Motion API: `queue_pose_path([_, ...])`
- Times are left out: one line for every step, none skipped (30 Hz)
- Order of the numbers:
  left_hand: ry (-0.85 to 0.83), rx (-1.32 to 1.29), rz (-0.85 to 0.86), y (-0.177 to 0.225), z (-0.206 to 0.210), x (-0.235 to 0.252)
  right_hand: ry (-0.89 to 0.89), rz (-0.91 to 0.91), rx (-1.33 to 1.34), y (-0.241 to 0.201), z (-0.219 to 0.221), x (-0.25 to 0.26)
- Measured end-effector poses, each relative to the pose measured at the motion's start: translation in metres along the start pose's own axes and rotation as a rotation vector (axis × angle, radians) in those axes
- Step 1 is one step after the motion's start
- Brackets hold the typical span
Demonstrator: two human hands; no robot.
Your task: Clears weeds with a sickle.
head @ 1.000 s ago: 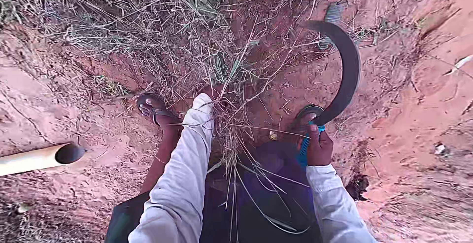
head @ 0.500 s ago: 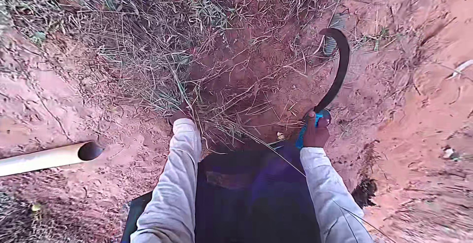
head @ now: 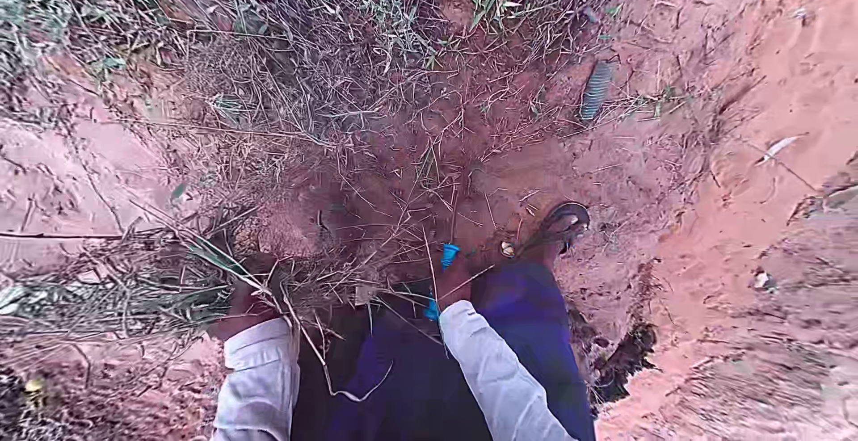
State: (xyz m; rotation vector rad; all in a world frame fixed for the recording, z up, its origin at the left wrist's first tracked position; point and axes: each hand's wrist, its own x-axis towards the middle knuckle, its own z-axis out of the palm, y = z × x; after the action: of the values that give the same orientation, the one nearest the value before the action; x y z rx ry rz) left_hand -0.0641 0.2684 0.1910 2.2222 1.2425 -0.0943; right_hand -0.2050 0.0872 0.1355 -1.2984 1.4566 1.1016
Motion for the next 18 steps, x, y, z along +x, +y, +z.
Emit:
queue_pose_path([0.020,-0.066,-0.033,-0.010,-0.004,0.003,-0.055,-0.030,0.003,-0.015,0.008,-0.010])
queue_pose_path([0.027,-0.083,-0.049,-0.021,-0.007,0.004,-0.099,-0.067,0.016,-0.027,0.012,-0.017])
queue_pose_path([0.001,-0.054,-0.054,-0.029,-0.010,0.001,-0.142,-0.111,0.000,-0.036,0.011,-0.024])
queue_pose_path([-0.041,0.014,-0.049,-0.036,-0.012,-0.004,-0.188,-0.164,-0.052,-0.042,0.005,-0.030])
queue_pose_path([-0.091,0.115,-0.058,-0.039,-0.013,-0.010,-0.216,-0.224,-0.122,-0.043,-0.005,-0.034])
queue_pose_path([-0.153,0.197,-0.071,-0.045,-0.015,-0.014,-0.202,-0.273,-0.190,-0.040,-0.016,-0.038])
queue_pose_path([-0.221,0.275,-0.077,-0.047,-0.017,-0.018,-0.120,-0.316,-0.224,-0.031,-0.026,-0.041])
queue_pose_path([-0.322,0.333,-0.078,-0.048,-0.018,-0.021,0.008,-0.347,-0.224,-0.020,-0.037,-0.040])
queue_pose_path([-0.468,0.387,-0.080,-0.047,-0.018,-0.021,0.110,-0.330,-0.200,-0.010,-0.052,-0.033])
queue_pose_path([-0.627,0.366,-0.113,-0.045,-0.015,-0.021,0.213,-0.289,-0.151,-0.002,-0.070,-0.021])
queue_pose_path([-0.731,0.359,-0.135,-0.040,-0.011,-0.023,0.333,-0.246,-0.086,0.004,-0.087,-0.005])
queue_pose_path([-0.772,0.361,-0.127,-0.041,-0.010,-0.025,0.410,-0.168,-0.034,0.006,-0.103,0.012])
queue_pose_path([-0.753,0.334,-0.109,-0.046,-0.008,-0.028,0.455,-0.086,0.007,0.004,-0.116,0.029])
queue_pose_path([-0.703,0.276,-0.112,-0.048,-0.006,-0.034,0.458,0.004,0.075,-0.006,-0.126,0.041])
queue_pose_path([-0.683,0.128,-0.161,-0.048,-0.004,-0.039,0.454,0.067,0.165,-0.018,-0.129,0.051])
queue_pose_path([-0.673,-0.034,-0.210,-0.049,-0.001,-0.043,0.469,0.091,0.259,-0.029,-0.122,0.061])
queue_pose_path([-0.678,-0.188,-0.262,-0.050,0.006,-0.046,0.465,0.071,0.359,-0.038,-0.108,0.072])
queue_pose_path([-0.685,-0.278,-0.311,-0.050,0.014,-0.048,0.404,0.038,0.431,-0.051,-0.089,0.073])
